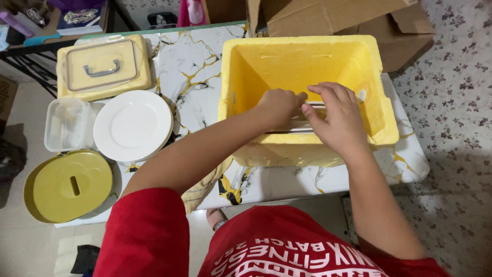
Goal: The person wipes the table with a cloth, opens a yellow foam storage box, and removes plates, bowls, lids and plastic containers from it, placing them on the table. They then lift the empty foam box aside and pack the dishes, containers and other kitchenware into an open cardboard box, arranging items inside it.
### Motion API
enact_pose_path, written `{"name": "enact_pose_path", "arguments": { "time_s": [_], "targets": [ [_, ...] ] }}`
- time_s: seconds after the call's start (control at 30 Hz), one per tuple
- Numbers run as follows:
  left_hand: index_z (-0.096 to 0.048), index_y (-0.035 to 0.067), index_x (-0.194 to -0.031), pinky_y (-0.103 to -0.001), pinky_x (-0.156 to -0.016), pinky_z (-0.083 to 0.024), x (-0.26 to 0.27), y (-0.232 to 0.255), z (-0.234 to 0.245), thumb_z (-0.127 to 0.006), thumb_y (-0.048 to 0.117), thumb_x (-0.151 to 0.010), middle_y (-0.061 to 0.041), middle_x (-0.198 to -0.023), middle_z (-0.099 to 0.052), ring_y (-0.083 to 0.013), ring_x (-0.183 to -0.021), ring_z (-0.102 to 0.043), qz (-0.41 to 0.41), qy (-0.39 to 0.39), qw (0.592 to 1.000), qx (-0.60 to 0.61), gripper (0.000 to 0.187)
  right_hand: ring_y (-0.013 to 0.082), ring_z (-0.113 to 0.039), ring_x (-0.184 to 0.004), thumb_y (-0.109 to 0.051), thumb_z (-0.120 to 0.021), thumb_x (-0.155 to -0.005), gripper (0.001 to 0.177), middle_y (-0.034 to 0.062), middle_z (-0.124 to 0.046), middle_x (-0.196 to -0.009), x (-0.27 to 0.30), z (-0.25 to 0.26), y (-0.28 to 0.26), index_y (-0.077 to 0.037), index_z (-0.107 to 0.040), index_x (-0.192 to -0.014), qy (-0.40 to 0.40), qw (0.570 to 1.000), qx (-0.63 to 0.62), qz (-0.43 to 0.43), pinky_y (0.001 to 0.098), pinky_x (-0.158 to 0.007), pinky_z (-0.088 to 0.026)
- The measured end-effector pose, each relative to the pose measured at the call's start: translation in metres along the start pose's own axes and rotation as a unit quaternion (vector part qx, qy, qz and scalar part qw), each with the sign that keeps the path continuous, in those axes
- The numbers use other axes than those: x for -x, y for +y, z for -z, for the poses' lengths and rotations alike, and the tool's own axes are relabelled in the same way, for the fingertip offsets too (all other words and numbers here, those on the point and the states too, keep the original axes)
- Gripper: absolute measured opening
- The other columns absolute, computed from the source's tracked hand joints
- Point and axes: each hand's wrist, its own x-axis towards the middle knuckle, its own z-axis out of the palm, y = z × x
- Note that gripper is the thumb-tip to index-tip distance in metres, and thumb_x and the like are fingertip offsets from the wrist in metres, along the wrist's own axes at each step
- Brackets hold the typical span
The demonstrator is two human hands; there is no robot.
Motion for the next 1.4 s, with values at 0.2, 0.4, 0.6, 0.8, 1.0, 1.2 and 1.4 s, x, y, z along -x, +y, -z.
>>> {"name": "enact_pose_path", "arguments": {
  "time_s": [0.2,0.4,0.6,0.8,1.0,1.2,1.4],
  "targets": [
    [-0.066,0.017,-0.117,-0.049,-0.081,-0.057,0.004,0.006,0.006,-0.072,0.029,-0.084,-0.013,-0.1,-0.074,-0.0362,-0.098,-0.071,0.022,0.061,0.998,0.008,0.035,0.0379,-0.055,-0.126,-0.028,-0.074,-0.097,0.036,0.015,-0.064,-0.13,0.002,-0.003,0.004,-0.007,-0.069,-0.126,0.024,1.0,-0.004,0.001,0.0472,-0.108,-0.044],
    [-0.071,0.019,-0.109,-0.048,-0.082,-0.058,0.006,0.004,0.011,-0.066,0.043,-0.093,-0.011,-0.1,-0.074,-0.0348,-0.098,-0.072,0.024,0.007,1.0,0.005,0.029,0.0365,-0.056,-0.125,-0.03,-0.074,-0.097,0.035,0.0131,-0.065,-0.129,0.006,-0.002,0.0,-0.008,-0.07,-0.124,0.048,0.999,0.01,-0.014,0.0466,-0.105,-0.046],
    [-0.046,0.029,-0.144,-0.056,-0.084,-0.054,0.009,0.013,0.005,-0.046,0.065,-0.094,-0.013,-0.134,-0.06,-0.038,-0.111,-0.065,-0.016,0.007,1.0,-0.002,0.061,0.0343,-0.053,-0.13,-0.034,-0.072,-0.097,0.036,0.0102,-0.064,-0.132,0.01,-0.002,-0.004,-0.011,-0.071,-0.125,0.035,0.998,0.037,-0.04,0.0482,-0.103,-0.044],
    [-0.011,0.033,-0.163,-0.073,-0.101,-0.04,0.011,0.014,0.018,-0.026,0.067,-0.101,-0.009,-0.153,-0.049,-0.0376,-0.123,-0.062,0.013,-0.112,0.994,0.005,0.073,0.0327,-0.05,-0.133,-0.037,-0.072,-0.095,0.039,0.0084,-0.062,-0.133,0.01,-0.001,-0.012,-0.013,-0.071,-0.126,0.019,0.996,0.072,-0.041,0.0511,-0.105,-0.041],
    [-0.034,0.042,-0.154,-0.061,-0.111,-0.035,-0.016,0.0,-0.015,-0.027,0.059,-0.095,-0.003,-0.17,-0.016,-0.0347,-0.143,-0.039,-0.053,-0.166,0.981,0.081,0.062,0.0335,-0.047,-0.136,-0.038,-0.071,-0.095,0.039,0.0091,-0.061,-0.136,0.009,-0.001,-0.011,-0.013,-0.071,-0.126,0.007,0.996,0.079,-0.048,0.0524,-0.108,-0.039],
    [-0.043,0.022,-0.152,-0.049,-0.116,-0.031,-0.06,-0.025,-0.036,-0.04,0.05,-0.103,-0.013,-0.165,-0.03,-0.0371,-0.146,-0.035,-0.15,-0.186,0.965,0.109,0.056,0.0386,-0.044,-0.138,-0.037,-0.072,-0.095,0.038,0.0119,-0.058,-0.138,0.01,0.001,-0.009,-0.014,-0.071,-0.126,0.006,0.997,0.063,-0.046,0.0562,-0.106,-0.039],
    [-0.069,0.026,-0.126,-0.048,-0.087,-0.059,-0.051,-0.017,-0.013,-0.061,0.032,-0.097,-0.009,-0.108,-0.074,-0.0338,-0.103,-0.072,-0.074,-0.053,0.984,-0.151,0.03,0.0459,-0.037,-0.142,-0.037,-0.073,-0.096,0.031,0.0152,-0.055,-0.141,0.014,-0.003,-0.001,-0.021,-0.074,-0.123,0.025,0.997,0.066,-0.026,0.0587,-0.114,-0.034]
  ]
}}
